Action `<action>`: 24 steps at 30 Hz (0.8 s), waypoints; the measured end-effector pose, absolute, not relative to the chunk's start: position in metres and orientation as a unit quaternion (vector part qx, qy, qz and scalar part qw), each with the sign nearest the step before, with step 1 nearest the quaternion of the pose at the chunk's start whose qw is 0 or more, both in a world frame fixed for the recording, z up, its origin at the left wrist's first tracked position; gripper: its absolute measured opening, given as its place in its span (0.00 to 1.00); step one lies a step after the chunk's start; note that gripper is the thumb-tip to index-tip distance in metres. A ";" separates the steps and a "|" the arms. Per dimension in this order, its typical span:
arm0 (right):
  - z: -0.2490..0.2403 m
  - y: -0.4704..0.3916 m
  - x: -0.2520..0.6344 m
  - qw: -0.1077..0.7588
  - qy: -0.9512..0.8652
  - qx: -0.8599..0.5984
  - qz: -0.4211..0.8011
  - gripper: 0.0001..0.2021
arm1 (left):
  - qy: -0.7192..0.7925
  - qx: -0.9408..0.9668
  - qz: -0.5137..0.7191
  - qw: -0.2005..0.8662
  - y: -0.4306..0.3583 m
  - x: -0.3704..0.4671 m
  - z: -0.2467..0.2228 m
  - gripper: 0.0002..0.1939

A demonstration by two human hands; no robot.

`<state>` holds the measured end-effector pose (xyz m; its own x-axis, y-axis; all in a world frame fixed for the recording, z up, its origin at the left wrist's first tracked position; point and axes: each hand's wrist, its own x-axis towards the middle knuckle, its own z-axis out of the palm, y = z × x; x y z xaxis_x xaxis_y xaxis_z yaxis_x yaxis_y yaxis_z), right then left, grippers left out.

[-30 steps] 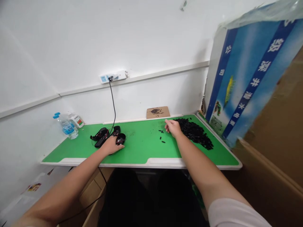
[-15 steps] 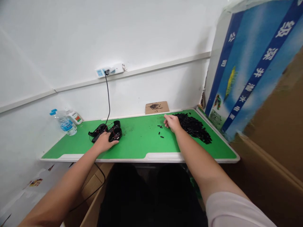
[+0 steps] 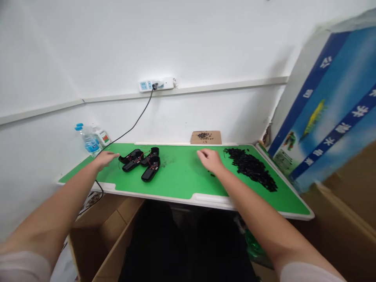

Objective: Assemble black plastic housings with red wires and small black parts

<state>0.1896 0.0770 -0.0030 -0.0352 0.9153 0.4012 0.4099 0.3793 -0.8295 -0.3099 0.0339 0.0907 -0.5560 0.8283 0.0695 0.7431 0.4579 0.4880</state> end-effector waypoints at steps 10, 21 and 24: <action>-0.010 0.048 -0.009 0.322 -0.639 -0.559 0.418 0.37 | 0.842 0.427 0.239 0.226 0.073 -0.295 0.052 0.17; -0.020 0.087 -0.012 0.356 -0.573 -0.574 0.463 0.10 | 0.754 0.361 0.403 0.373 0.027 -0.305 0.063 0.14; -0.007 0.107 -0.017 0.389 -0.555 -0.568 0.467 0.12 | 0.703 0.346 0.431 0.448 0.014 -0.287 0.066 0.16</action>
<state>-0.0174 0.1067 -0.0065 -0.0521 0.9937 -0.0988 0.2688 -0.0813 -0.9598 -0.2869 0.0137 0.0656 -0.3592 0.8721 -0.3323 0.1002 0.3901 0.9153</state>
